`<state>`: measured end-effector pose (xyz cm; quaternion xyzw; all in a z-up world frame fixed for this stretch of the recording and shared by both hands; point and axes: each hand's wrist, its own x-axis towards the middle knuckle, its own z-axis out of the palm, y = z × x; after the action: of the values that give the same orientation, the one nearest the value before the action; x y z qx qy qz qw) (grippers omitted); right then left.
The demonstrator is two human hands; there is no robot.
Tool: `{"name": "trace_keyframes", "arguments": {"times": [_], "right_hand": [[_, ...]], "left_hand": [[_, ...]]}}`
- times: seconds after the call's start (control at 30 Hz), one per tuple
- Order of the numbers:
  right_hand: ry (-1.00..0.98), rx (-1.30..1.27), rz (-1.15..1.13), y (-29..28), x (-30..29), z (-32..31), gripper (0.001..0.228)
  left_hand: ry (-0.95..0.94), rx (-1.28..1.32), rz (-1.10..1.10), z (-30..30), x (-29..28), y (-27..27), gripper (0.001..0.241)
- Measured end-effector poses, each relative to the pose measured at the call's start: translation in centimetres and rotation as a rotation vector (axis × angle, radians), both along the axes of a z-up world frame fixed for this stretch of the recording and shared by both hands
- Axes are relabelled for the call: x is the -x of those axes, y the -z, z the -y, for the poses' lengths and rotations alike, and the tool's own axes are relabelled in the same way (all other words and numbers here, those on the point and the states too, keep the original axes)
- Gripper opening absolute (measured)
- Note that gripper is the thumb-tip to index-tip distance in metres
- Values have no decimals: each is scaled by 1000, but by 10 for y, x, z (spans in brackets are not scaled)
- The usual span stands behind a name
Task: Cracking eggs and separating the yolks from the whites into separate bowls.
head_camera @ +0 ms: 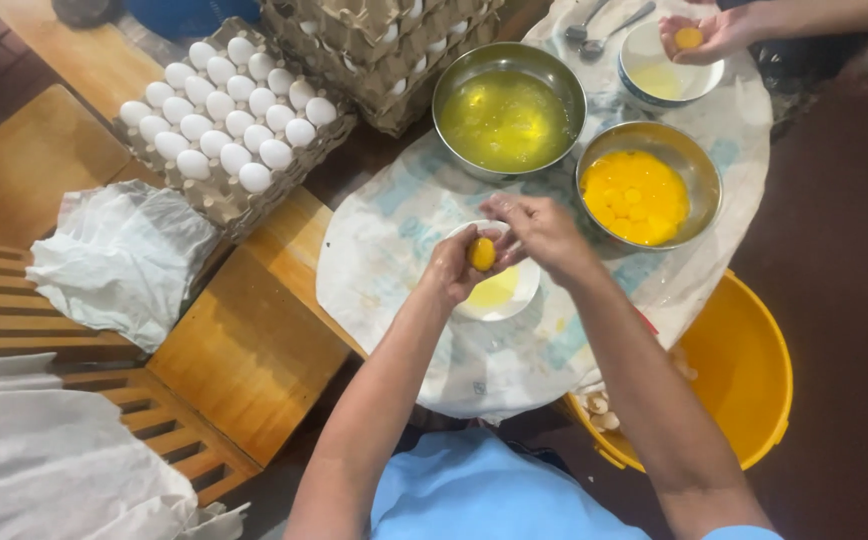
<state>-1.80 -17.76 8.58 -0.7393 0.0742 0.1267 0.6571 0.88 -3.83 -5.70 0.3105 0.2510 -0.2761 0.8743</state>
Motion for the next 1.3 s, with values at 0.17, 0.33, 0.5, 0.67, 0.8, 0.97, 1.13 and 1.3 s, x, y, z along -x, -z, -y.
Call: {"name": "trace_keyframes", "arguments": {"times": [0.17, 0.33, 0.5, 0.67, 0.8, 0.97, 1.13, 1.3], "right_hand": [[99, 8, 114, 40, -4, 21, 37], [126, -930, -413, 54, 14, -8, 39], [131, -946, -466, 139, -15, 0, 36], [99, -921, -391, 116, -13, 17, 27], [39, -892, -327, 133, -17, 37, 40], [127, -886, -393, 191, -16, 56, 41], [114, -897, -425, 149, -7, 44, 46], [105, -858, -469, 173, -14, 39, 45]], "left_hand": [[102, -109, 117, -2, -1, -26, 41], [200, -619, 290, 8, 22, -94, 34], [430, -952, 515, -12, 32, -108, 44], [301, -824, 626, -28, 31, -108, 42], [96, -569, 562, -41, 33, -81, 43], [257, -699, 451, -44, 28, -3, 53], [265, -733, 422, -36, 36, -72, 41], [292, -770, 392, -39, 22, -36, 35]]}}
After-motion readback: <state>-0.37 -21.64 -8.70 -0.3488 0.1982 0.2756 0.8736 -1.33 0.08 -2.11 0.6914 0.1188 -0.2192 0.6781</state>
